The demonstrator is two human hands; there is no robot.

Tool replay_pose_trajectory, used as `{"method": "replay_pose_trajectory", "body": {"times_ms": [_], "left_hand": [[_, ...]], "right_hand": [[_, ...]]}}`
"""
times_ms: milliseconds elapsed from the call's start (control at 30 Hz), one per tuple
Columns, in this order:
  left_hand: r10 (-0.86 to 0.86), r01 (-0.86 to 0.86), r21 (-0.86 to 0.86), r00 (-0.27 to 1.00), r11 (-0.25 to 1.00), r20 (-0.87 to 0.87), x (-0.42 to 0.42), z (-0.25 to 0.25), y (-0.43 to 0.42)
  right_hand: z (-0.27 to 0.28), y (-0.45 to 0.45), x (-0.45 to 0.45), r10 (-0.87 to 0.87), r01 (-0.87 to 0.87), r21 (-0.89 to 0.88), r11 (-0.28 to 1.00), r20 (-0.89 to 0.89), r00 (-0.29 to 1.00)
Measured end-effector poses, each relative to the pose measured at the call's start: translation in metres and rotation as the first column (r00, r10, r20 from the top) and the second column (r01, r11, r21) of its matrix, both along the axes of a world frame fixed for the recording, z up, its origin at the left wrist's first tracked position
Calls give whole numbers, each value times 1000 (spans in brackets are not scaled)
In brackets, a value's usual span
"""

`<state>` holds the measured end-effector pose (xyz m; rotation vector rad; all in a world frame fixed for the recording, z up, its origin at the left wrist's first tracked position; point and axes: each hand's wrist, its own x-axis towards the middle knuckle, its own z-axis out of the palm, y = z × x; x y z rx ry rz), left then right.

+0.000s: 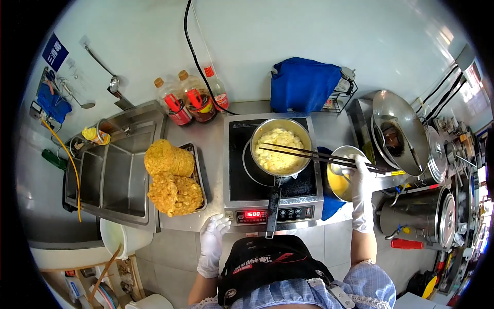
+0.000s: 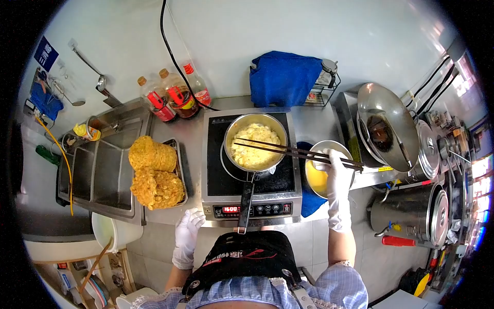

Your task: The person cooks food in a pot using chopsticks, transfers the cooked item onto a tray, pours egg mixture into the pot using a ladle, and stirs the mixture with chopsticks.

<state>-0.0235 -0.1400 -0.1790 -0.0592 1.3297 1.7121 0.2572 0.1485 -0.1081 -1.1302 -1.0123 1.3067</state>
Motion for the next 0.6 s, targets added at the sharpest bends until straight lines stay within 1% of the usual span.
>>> {"method": "replay_pose_trajectory", "body": {"times_ms": [33,100,200,233,300,333,367,433,467,500,600], "left_hand": [[-1,1,-1,1000,1000,1,0,0,0],[-7,7,5,1000,1000,0,0,1,0],[-14,14,15,1000,1000,-8,0,2,-1],[-10,10,17,1000,1000,-19,-1,2,-1],[-11,11,8,1000,1000,-16,-2,1,-2],[-6,6,-3,1000,1000,-13,-3,0,-3],[-8,8,-1,1000,1000,-11,-4,-1,-3],[-17,17,6,1000,1000,2,-5,-5,-3],[-21,21,9,1000,1000,4,-6,-6,-1],[-44,44,17,999,999,5,-6,-7,1],[-77,77,27,997,997,21,-9,-9,6]], "right_hand": [[0,-2,-3,0,0,-14,1000,60,998],[-1,-3,-5,18,-16,-29,999,86,996],[3,-10,3,21,-22,19,1000,65,998],[1,-13,10,26,-29,61,998,39,999],[5,-26,16,10,-26,166,986,91,996],[4,-31,22,29,-72,190,979,223,974],[15,-44,17,24,-89,250,964,250,968],[16,-59,14,87,-243,413,877,362,928],[18,-68,10,69,-260,406,876,428,901],[11,-72,4,55,-263,465,846,414,909],[12,-79,-13,80,-331,545,770,433,898]]}}
